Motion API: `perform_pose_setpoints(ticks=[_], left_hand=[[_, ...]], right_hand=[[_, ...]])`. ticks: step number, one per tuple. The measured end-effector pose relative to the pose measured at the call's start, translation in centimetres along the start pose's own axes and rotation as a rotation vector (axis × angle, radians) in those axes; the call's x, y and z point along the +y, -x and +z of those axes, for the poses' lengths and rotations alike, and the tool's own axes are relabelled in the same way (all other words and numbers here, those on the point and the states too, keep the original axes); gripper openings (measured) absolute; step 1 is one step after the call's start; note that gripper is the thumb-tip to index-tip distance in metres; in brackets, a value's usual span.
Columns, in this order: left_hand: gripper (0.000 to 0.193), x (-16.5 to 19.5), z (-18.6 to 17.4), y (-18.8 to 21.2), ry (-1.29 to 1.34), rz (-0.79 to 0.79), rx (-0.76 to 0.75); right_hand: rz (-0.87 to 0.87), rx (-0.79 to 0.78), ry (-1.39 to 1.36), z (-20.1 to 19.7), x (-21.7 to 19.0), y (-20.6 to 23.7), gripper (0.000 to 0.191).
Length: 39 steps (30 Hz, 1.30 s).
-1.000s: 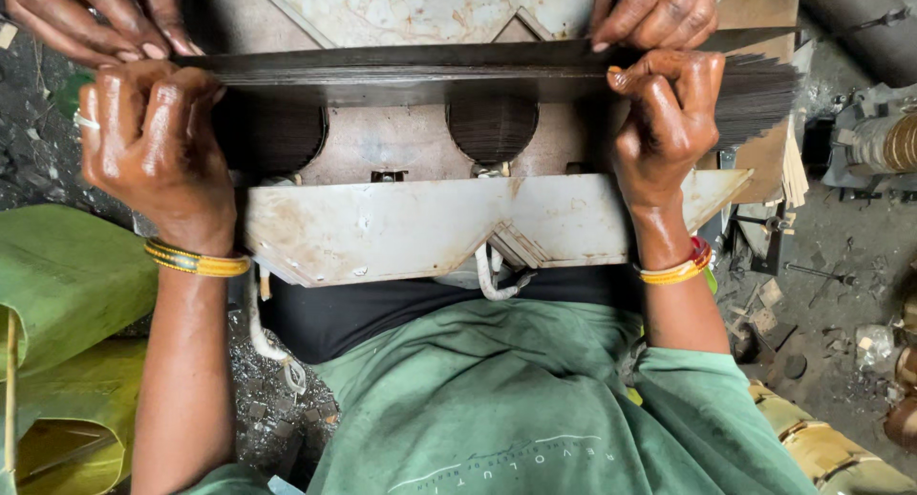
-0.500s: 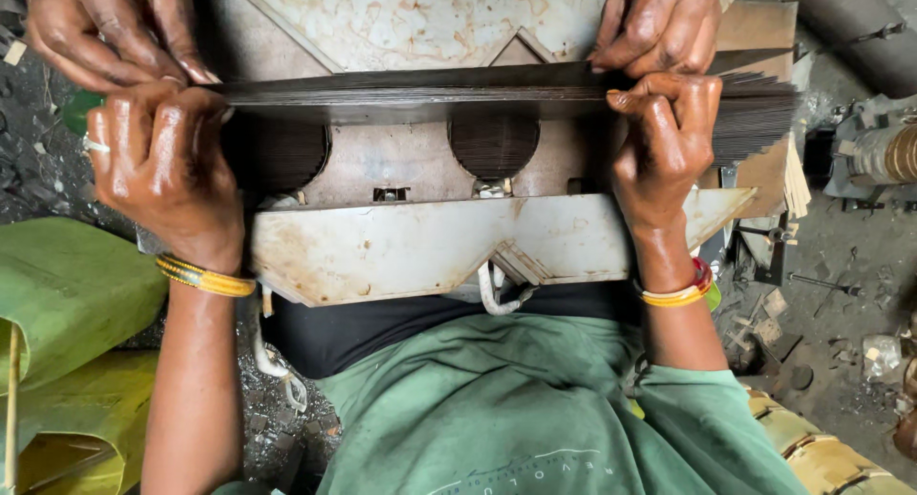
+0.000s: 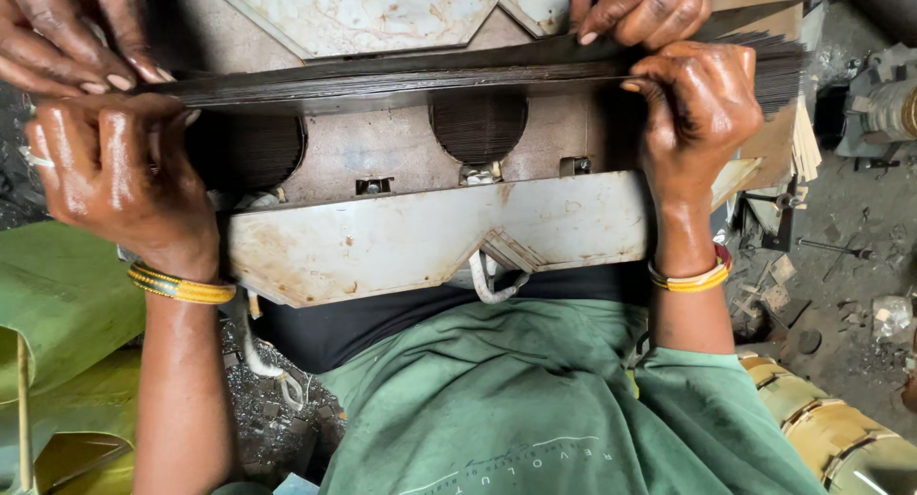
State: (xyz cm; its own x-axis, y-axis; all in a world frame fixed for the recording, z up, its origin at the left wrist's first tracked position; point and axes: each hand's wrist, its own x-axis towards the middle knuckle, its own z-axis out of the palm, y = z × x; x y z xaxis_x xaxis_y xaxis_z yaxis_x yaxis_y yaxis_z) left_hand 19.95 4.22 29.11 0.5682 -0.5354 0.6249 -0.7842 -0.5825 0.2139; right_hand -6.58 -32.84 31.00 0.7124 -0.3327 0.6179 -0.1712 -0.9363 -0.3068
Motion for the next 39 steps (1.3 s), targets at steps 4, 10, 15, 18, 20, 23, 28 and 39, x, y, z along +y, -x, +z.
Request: perform_pose_setpoints(ticks=[4, 10, 15, 18, 20, 23, 28, 39], left_hand=[[0.014, -0.3, 0.2, 0.2, -0.005, -0.001, -0.006], [0.012, -0.8, 0.4, 0.6, 0.000, -0.007, -0.010], [0.012, -0.8, 0.3, 0.4, 0.012, 0.012, 0.005], [0.012, -0.6, 0.4, 0.2, 0.006, 0.024, 0.023], [0.013, -0.4, 0.4, 0.1, 0.012, 0.018, 0.024], [0.015, -0.3, 0.3, 0.2, 0.029, 0.002, 0.011], [0.015, -0.4, 0.2, 0.3, 0.015, 0.018, 0.011], [0.013, -0.2, 0.0, 0.2, -0.009, 0.035, 0.017]], right_hand=[[-0.065, -0.070, 0.047, -0.8, -0.5, -0.3, 0.012], [-0.061, -0.160, 0.083, -1.5, -0.7, -1.0, 0.013], [-0.066, -0.180, 0.060, -1.4, -0.5, -1.7, 0.013], [-0.091, -0.182, 0.013, -1.6, -0.3, -1.9, 0.012], [-0.088, -0.191, 0.018, -1.7, -0.2, -2.0, 0.012], [-0.093, -0.214, 0.024, -2.0, -0.2, -2.3, 0.013], [-0.094, -0.258, 0.003, -2.5, -0.5, -3.0, 0.012], [-0.091, -0.346, 0.027, -3.3, -0.5, -3.6, 0.010]])
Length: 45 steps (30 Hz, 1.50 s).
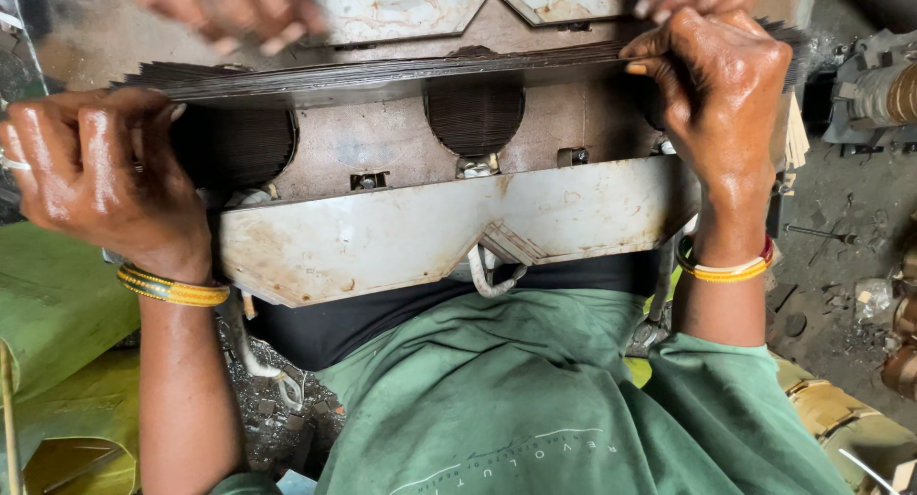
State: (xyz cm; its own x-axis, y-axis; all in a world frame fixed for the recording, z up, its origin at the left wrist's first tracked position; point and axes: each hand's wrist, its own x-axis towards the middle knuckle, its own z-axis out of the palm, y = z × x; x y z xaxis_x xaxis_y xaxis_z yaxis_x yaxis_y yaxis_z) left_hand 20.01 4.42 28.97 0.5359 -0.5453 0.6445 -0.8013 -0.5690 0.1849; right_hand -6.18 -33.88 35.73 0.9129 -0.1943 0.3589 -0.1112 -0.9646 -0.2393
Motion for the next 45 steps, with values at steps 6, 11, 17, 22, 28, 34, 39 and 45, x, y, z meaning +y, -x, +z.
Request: perform_pose_setpoints(ticks=[6, 11, 17, 22, 28, 34, 39, 45], left_hand=[[0.012, 0.3, -0.2, -0.1, 0.002, -0.005, -0.008], [0.012, -0.1, 0.1, 0.3, 0.026, -0.001, -0.002], [0.014, 0.9, -0.4, -1.6, 0.105, 0.035, -0.088], [0.024, 2.7, -0.5, -4.9, 0.142, 0.207, -0.236], [0.024, 5.8, 0.5, -6.4, 0.277, 0.232, -0.304], [0.020, 10.7, 3.1, -7.1, 0.327, 0.232, -0.215], [0.013, 12.1, 4.1, -6.8, 0.331, 0.156, -0.213], [0.014, 12.1, 4.2, -6.6, 0.336, 0.170, -0.189]], right_hand=[[-0.016, -0.025, -0.013, -0.1, 0.0, -0.2, 0.008], [0.003, -0.055, -0.007, -0.2, 0.1, 0.0, 0.008], [-0.016, -0.074, 0.032, -0.2, 0.5, -0.6, 0.011], [-0.009, 0.026, 0.031, 0.7, 0.2, -0.5, 0.016], [0.023, 0.062, 0.128, 1.7, 0.0, 0.0, 0.017], [0.000, 0.049, 0.149, 1.3, 0.0, -0.8, 0.021], [0.047, 0.018, 0.195, 0.9, -0.1, -0.4, 0.028], [0.040, 0.051, 0.102, 1.4, 0.5, 0.2, 0.021]])
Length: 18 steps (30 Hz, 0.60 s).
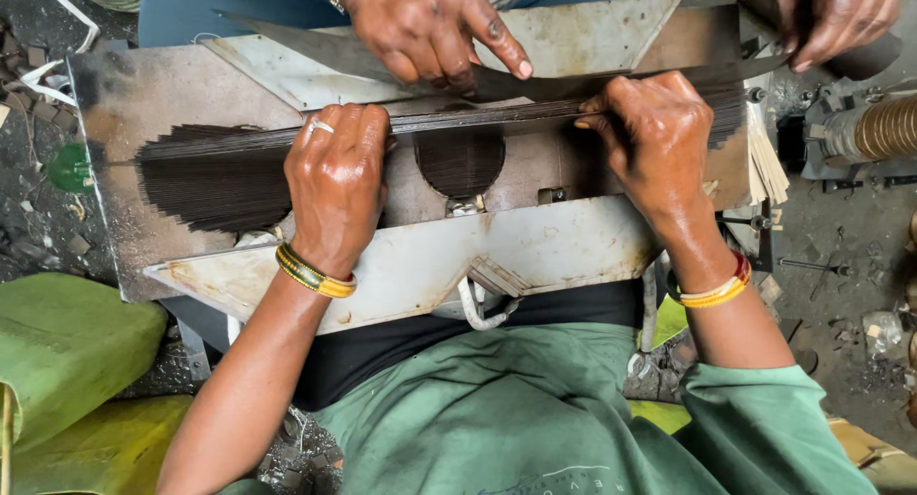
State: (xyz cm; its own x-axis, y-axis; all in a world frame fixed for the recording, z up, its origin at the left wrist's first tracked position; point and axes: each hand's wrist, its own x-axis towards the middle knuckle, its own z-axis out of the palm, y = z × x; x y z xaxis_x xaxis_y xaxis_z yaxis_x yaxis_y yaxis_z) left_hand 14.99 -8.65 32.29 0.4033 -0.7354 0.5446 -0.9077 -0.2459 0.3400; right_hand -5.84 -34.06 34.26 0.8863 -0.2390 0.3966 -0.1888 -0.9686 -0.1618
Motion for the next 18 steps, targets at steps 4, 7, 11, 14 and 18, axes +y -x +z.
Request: perform_pose_setpoints(ticks=[4, 7, 11, 14, 18], left_hand=[[0.012, 0.1, 0.0, -0.1, -0.010, 0.000, -0.012], [0.014, -0.4, -0.9, 0.2, 0.016, 0.058, -0.008], [0.015, -2.7, -3.5, 2.0, -0.101, 0.104, 0.061], [0.015, -5.6, -6.1, 5.0, -0.067, -0.073, 0.061], [0.021, -7.8, -5.2, 8.2, -0.068, -0.186, 0.132]], right_hand=[[0.006, 0.024, -0.082, 0.3, 0.0, 0.1, 0.015], [-0.008, 0.060, -0.106, 0.1, -0.1, 0.1, 0.016], [-0.121, 0.195, -0.032, 0.5, -1.0, 0.9, 0.027], [-0.047, 0.265, -0.082, 1.4, -1.4, 1.7, 0.042], [-0.034, 0.364, -0.142, 2.5, -1.1, 2.6, 0.030]])
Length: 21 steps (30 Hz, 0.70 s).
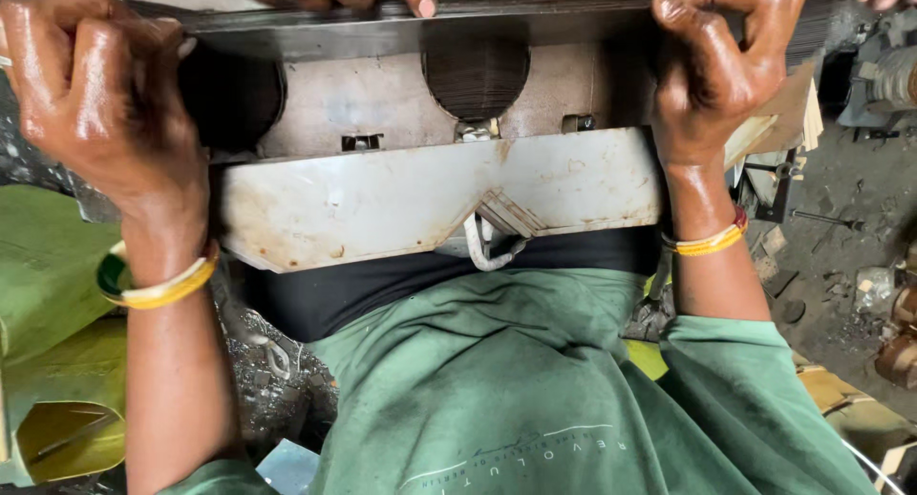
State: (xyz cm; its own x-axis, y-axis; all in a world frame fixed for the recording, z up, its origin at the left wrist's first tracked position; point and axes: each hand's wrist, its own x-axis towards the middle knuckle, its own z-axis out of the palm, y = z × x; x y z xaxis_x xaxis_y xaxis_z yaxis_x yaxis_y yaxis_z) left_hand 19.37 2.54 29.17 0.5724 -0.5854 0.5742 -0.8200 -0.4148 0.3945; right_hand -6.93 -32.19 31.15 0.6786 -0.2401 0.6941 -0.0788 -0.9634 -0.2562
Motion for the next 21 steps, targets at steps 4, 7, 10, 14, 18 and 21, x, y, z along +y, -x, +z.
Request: perform_pose_setpoints(ticks=[4, 7, 10, 14, 18, 21], left_hand=[[0.017, 0.3, 1.0, 1.2, -0.047, -0.055, 0.029], [0.016, 1.4, 1.0, 0.7, -0.199, 0.098, 0.047], [0.014, 2.4, 0.9, -0.1, -0.192, 0.131, 0.005], [0.016, 3.1, 1.3, -1.0, -0.223, 0.208, 0.002], [0.012, 3.3, 1.4, -1.2, -0.252, 0.283, -0.027], [0.011, 3.3, 1.4, -0.9, -0.252, 0.306, -0.057]], right_hand=[[0.078, 0.059, -0.041, 0.6, 0.6, 0.8, 0.032], [0.116, 0.045, -0.071, 0.8, 0.9, 1.3, 0.022], [0.163, 0.022, -0.059, 0.6, 1.2, 1.6, 0.020], [0.139, 0.004, 0.007, 0.6, 1.4, 1.9, 0.022], [0.201, 0.019, -0.026, 0.8, 1.6, 2.3, 0.020], [0.241, 0.013, 0.031, 0.8, 1.8, 2.5, 0.021]])
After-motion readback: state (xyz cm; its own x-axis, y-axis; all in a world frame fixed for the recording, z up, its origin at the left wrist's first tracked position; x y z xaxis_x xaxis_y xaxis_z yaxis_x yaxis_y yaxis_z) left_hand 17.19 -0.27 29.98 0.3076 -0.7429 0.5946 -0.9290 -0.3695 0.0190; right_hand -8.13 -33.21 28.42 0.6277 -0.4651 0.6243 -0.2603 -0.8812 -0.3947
